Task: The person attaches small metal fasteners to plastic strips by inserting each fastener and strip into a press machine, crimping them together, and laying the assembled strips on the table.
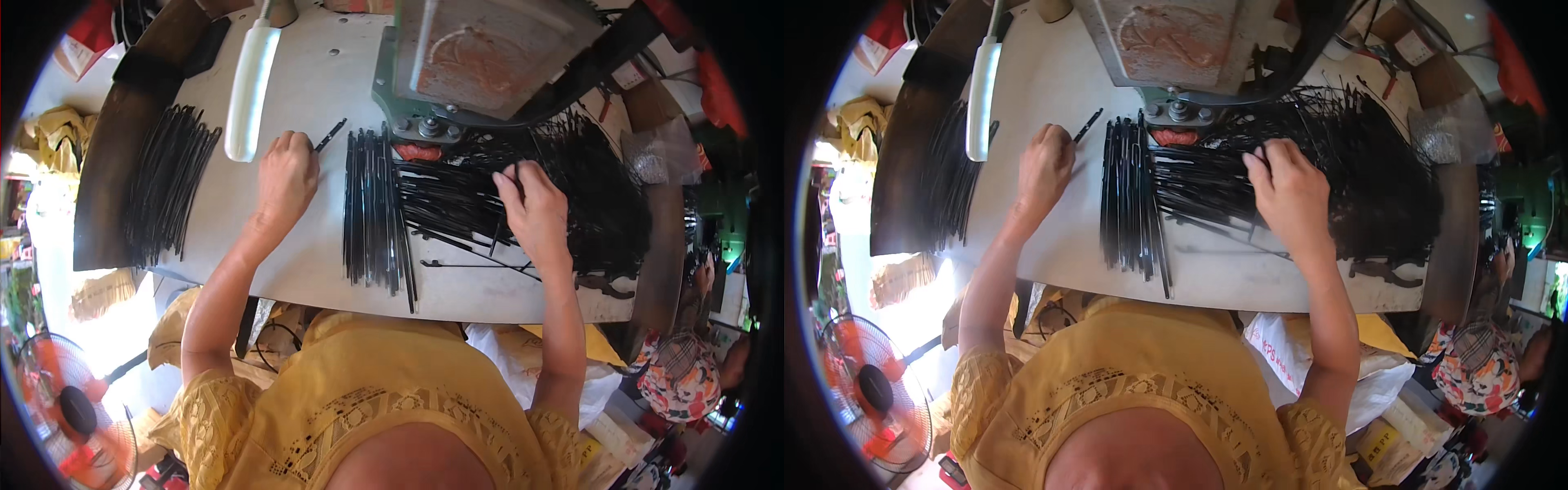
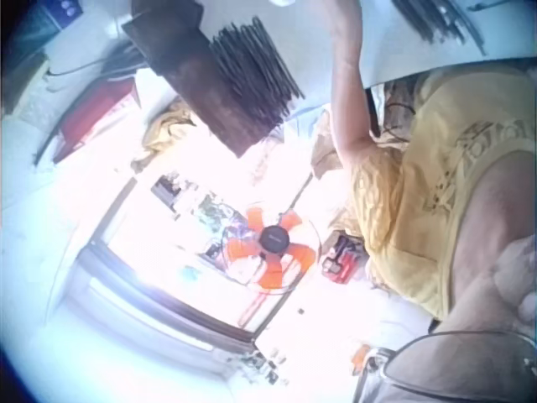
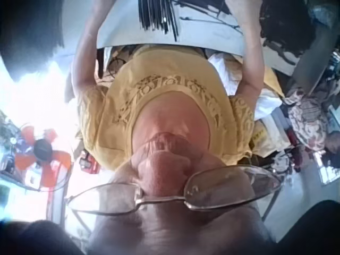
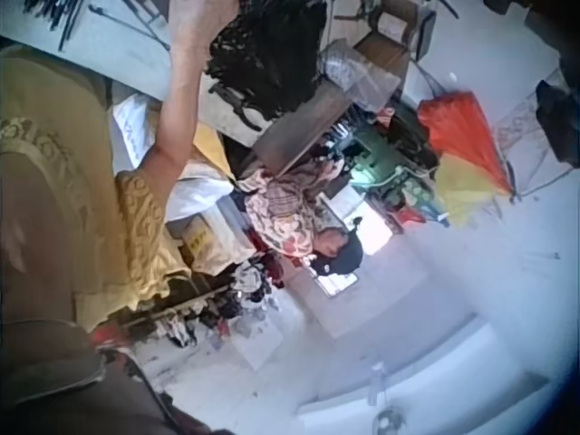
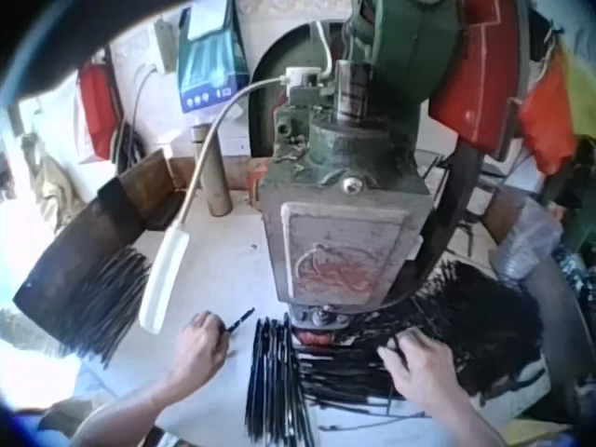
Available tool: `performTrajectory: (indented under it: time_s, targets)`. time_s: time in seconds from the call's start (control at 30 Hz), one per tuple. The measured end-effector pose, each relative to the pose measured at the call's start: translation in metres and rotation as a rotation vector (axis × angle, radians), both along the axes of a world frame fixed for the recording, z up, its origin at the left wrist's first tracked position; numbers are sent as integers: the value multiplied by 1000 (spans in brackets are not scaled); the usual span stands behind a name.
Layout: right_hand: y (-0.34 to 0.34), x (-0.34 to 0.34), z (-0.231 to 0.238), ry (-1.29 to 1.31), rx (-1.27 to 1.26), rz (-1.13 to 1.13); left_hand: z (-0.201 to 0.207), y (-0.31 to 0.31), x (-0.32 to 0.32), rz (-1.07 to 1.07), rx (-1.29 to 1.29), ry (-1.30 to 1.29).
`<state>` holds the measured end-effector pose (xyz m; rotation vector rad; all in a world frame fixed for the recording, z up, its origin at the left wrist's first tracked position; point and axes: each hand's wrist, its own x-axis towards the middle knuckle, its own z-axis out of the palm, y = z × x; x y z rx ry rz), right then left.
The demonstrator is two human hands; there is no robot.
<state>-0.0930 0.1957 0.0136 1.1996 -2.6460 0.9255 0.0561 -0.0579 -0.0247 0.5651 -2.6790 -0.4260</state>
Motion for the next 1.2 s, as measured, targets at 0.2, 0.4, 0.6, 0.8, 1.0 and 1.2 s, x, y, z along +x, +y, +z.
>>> performTrajectory:
  time_s: [0.2, 0.4, 0.6, 0.8, 1.0, 1.2]
  targets:
    - [-31, -10, -17, -898, -200, 98, 28, 39, -22, -55, 571, 275]
    - [-46, -7, -8, -1350, -425, 65, 29, 50, -43, -190, 310, 201]
    - [-48, -5, -3, -1410, -491, 96, 29, 56, -50, -182, 320, 166]
    - [-49, -4, -6, -1422, -492, 123, 29, 54, -50, -198, 305, 168]
    - [-51, -5, -9, -1426, -485, 120, 29, 53, -51, -208, 312, 173]
    - [-52, -4, -10, -1426, -478, 101, 27, 54, -51, -197, 286, 155]
